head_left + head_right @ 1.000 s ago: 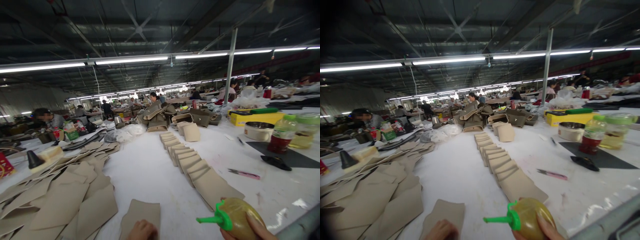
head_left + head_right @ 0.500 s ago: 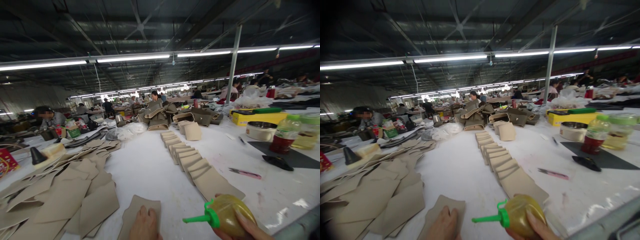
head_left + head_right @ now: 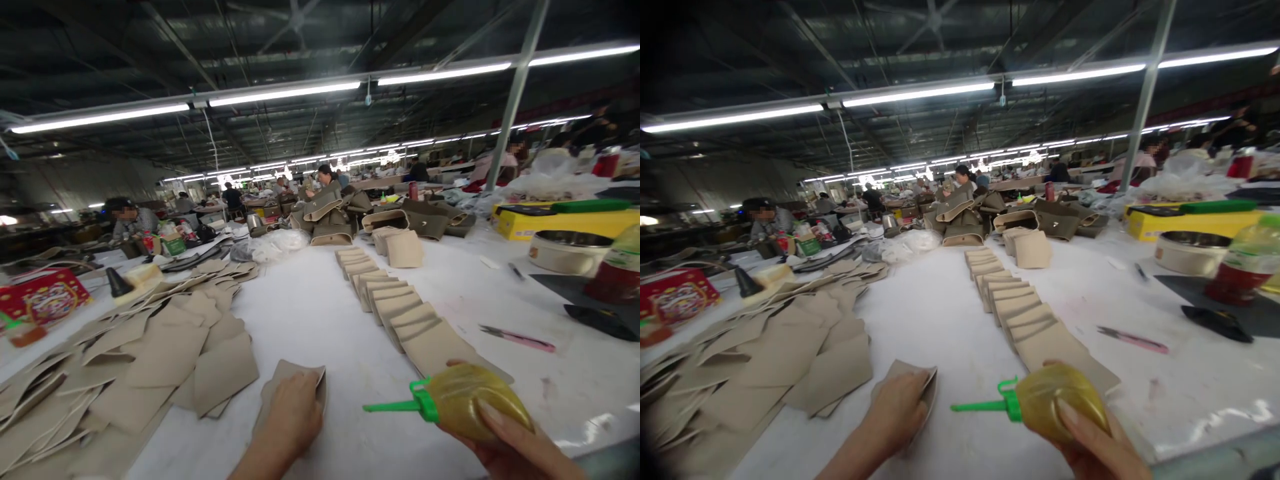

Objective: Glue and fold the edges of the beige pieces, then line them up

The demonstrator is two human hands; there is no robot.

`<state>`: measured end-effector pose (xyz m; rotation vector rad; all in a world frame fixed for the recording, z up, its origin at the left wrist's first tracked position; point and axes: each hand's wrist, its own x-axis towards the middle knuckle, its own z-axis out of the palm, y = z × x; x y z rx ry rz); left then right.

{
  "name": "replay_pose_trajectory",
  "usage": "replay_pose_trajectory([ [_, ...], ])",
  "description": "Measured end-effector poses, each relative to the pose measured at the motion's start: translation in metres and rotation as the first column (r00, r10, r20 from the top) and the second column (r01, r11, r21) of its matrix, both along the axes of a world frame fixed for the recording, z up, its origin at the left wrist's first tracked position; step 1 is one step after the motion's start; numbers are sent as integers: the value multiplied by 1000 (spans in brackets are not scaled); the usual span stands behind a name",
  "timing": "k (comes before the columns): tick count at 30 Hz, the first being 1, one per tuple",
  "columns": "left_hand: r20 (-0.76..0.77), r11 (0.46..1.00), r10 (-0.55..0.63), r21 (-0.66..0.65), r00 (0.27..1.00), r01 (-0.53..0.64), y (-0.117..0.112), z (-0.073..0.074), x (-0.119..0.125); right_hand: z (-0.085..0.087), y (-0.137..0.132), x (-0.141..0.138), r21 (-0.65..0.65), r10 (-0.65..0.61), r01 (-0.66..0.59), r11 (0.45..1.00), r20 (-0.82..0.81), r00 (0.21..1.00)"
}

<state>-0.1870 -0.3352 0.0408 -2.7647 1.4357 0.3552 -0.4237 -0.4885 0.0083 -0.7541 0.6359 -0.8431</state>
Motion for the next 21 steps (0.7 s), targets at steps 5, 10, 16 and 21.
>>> replay_pose_trajectory([
  [5, -32, 994, -108, 2, 994, 108, 8, 1, 13, 0, -10, 17, -392, 2, -124, 911, -297, 955],
  [10, -39, 988, -141, -73, 989, 138, 10, -5, 13, 17, 10, 49, -729, -175, -228, 645, -432, 885],
  [16, -57, 986, -146, -88, 988, 141, 10, -5, 9, 8, 7, 70, -847, -188, -387, 364, -474, 860],
  [21, -63, 987, -126, -105, 990, 119, 11, -7, 7, 6, 1, 76, -884, -231, -432, 180, -465, 855],
])
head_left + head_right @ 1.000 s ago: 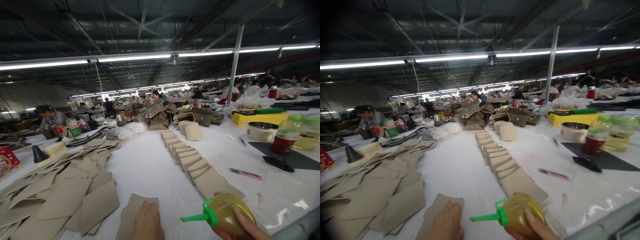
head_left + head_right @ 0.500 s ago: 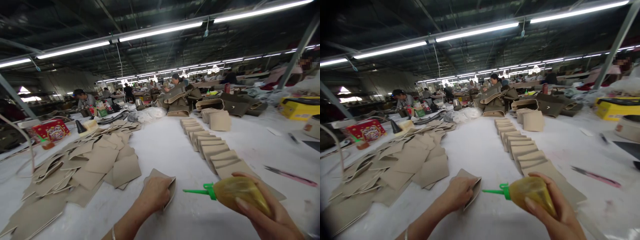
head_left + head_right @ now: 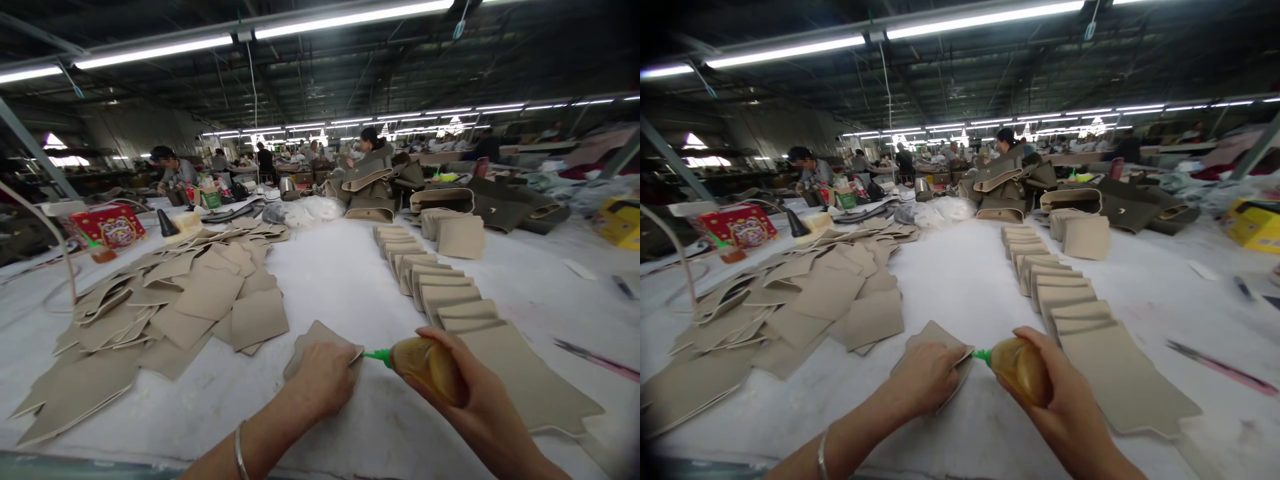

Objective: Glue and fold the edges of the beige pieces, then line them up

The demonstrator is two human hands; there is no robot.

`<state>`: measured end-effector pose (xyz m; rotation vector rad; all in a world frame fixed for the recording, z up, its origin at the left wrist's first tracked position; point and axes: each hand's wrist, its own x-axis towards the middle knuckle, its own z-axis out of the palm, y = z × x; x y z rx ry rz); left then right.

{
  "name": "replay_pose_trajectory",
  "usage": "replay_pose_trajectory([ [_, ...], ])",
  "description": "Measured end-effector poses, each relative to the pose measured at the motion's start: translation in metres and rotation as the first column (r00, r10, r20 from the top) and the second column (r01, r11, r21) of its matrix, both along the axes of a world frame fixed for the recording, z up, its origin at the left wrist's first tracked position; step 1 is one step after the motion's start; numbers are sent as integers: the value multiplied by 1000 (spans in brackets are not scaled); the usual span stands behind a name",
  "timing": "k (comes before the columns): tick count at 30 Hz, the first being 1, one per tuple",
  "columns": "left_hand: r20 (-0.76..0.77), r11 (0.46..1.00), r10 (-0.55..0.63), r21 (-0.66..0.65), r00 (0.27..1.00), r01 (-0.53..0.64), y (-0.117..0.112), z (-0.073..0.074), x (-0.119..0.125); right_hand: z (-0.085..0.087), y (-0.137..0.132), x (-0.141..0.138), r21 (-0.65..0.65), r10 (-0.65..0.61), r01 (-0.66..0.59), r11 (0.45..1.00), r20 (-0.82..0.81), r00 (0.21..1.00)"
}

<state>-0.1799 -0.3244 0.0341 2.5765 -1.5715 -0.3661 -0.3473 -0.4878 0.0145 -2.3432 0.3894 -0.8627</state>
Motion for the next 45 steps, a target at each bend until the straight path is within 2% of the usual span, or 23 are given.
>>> replay_pose_trajectory([
  [4, -14, 1000, 14, 11, 1000, -14, 1, 0, 1, 0, 1, 2, -119, 40, -42, 992, -22, 999],
  [7, -54, 1000, 15, -8, 998, -16, 3, 0, 2, -4, 0, 1, -134, 35, -41, 990, -48, 998],
  [13, -80, 1000, 22, -3, 997, -22, 5, 0, 2, -8, 0, 1, -49, -37, 34, 998, -45, 998],
  [17, -83, 1000, -9, -19, 997, 8, 5, -1, 2, -3, 6, 2, 67, -95, 99, 993, -60, 994],
  [19, -89, 1000, -17, -25, 996, 15, 5, -1, 3, -1, 6, 2, 101, -95, 100, 990, -50, 994],
  [26, -92, 1000, -13, -16, 996, 12, 6, 1, 2, -8, -2, -2, 36, -73, 74, 997, -12, 997],
  [31, -81, 1000, -21, -13, 997, 20, 7, 3, 0, -11, -5, -4, 168, -63, 69, 983, -42, 997],
  [36, -71, 1000, -9, 1, 997, 9, 8, 4, -1, -14, -10, -2, 198, -92, 90, 976, 2, 996],
  [41, -77, 1000, -23, -9, 997, 22, 8, 0, 0, -17, -14, -3, 324, -8, 22, 946, -45, 999],
  [45, -64, 1000, -29, -2, 998, 29, 8, -1, -1, -18, -16, -1, 331, -65, 60, 942, 5, 998],
])
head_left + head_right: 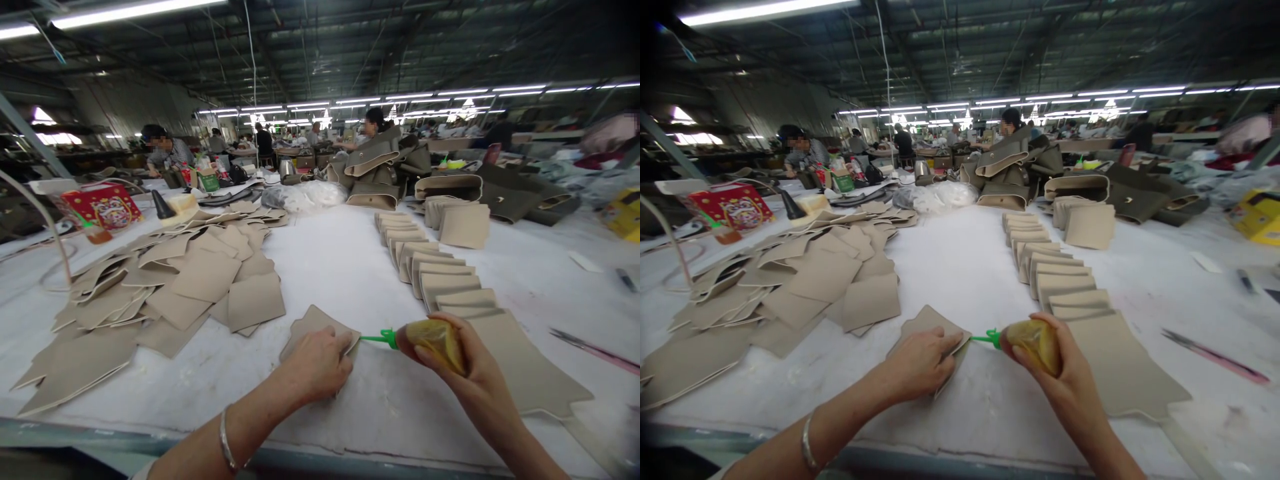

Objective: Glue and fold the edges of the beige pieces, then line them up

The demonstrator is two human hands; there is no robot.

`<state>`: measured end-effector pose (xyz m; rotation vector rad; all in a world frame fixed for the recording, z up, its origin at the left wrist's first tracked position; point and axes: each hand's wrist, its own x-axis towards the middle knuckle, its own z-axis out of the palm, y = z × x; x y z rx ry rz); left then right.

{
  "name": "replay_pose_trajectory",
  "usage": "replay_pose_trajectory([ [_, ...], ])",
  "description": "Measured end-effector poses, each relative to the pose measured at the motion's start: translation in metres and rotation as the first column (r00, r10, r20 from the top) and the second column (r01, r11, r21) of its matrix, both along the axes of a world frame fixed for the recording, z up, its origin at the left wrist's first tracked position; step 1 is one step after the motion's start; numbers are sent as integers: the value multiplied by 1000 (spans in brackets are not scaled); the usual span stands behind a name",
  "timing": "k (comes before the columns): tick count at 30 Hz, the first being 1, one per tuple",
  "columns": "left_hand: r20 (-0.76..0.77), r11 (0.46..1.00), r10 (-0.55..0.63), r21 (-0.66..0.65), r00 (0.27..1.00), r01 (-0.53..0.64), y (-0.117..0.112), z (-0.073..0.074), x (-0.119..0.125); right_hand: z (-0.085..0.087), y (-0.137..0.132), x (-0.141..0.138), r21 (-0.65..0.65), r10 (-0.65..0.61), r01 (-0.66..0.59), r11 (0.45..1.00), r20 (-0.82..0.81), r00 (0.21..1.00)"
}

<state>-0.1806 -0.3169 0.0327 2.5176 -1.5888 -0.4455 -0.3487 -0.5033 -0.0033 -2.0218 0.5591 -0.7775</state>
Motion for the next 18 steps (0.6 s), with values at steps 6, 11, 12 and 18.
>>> replay_pose_trajectory([
  [6, -17, 1000, 2, 15, 1000, -2, 1, 0, 0, -4, 3, -6, 66, 74, -69, 995, -75, 994],
  [11, -25, 1000, -4, 30, 1000, 5, 4, -1, -1, -4, 6, -8, 108, 45, -39, 993, -55, 997],
  [12, -31, 999, -5, 33, 1000, 6, 4, -1, -1, -5, 7, -9, 108, 52, -46, 993, -61, 997],
  [18, -58, 999, 0, 43, 998, 3, 5, -2, 0, -6, 9, -12, 114, 82, -76, 991, -50, 995],
])
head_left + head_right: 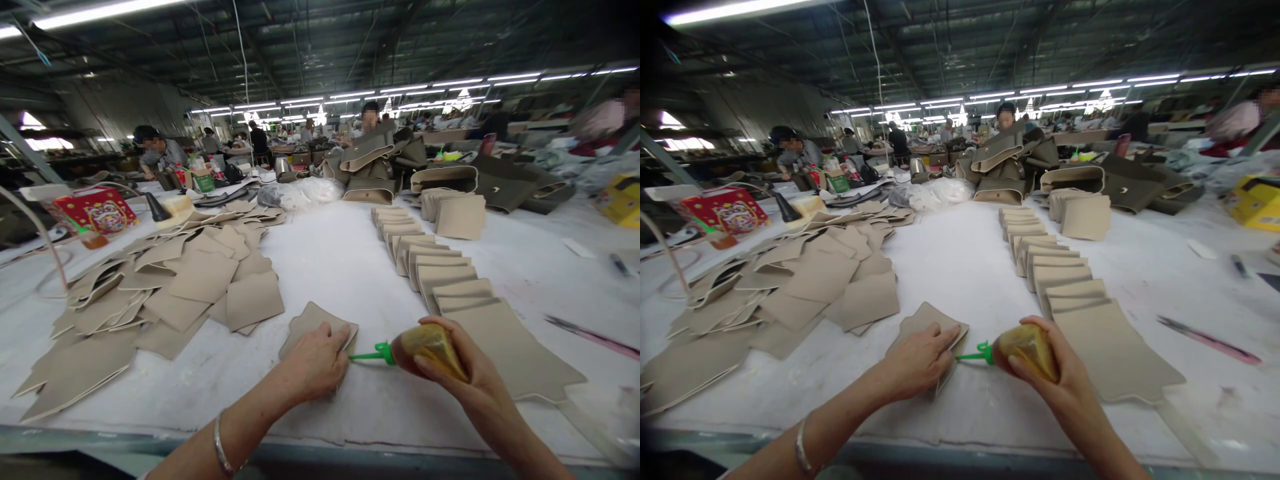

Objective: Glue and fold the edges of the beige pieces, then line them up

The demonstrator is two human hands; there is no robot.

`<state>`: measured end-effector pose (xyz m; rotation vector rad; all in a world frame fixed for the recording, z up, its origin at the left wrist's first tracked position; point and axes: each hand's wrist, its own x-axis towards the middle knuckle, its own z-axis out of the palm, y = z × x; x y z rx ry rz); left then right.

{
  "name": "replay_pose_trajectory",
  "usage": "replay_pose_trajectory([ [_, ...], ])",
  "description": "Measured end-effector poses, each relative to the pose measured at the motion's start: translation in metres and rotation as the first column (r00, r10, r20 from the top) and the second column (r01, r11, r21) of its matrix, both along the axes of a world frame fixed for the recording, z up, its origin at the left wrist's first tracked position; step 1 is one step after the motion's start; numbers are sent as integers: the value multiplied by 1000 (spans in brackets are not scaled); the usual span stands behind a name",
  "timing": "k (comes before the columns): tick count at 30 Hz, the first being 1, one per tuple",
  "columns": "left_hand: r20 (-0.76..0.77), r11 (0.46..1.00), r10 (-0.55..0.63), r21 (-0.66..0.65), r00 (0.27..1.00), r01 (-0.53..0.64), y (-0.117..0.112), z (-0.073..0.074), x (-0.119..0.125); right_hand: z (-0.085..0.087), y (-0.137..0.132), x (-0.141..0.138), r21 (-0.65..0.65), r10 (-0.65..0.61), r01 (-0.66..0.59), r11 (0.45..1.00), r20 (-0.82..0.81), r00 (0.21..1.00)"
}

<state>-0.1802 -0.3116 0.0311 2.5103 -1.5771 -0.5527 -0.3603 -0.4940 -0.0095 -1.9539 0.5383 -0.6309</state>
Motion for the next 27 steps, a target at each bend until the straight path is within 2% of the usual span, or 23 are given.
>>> replay_pose_trajectory([
  [3, -5, 1000, 0, 8, 1000, 1, 0, -1, 0, 2, 3, 0, -17, -2, 2, 1000, 4, 1000],
  [6, -1, 1000, -4, 9, 1000, 4, 1, -3, 0, 2, 8, -2, 35, 62, -62, 997, -11, 998],
  [11, 0, 1000, -7, 17, 1000, 7, 2, -3, 0, -1, 14, -7, 74, 9, -9, 997, 4, 1000],
  [15, 3, 1000, -4, 20, 1000, 4, 2, -2, -2, 0, 19, -9, 154, 115, -116, 981, 14, 993],
  [19, 0, 1000, -8, 14, 1000, 8, 1, -2, -2, 2, 22, -7, 177, 88, -93, 980, 36, 995],
  [22, 4, 1000, -4, 14, 1000, 4, 1, -3, -2, 3, 21, -7, 212, 135, -140, 967, 37, 990],
  [27, 4, 1000, -5, 24, 1000, 5, 1, -5, -3, 3, 20, -11, 162, 109, -114, 980, 39, 993],
])
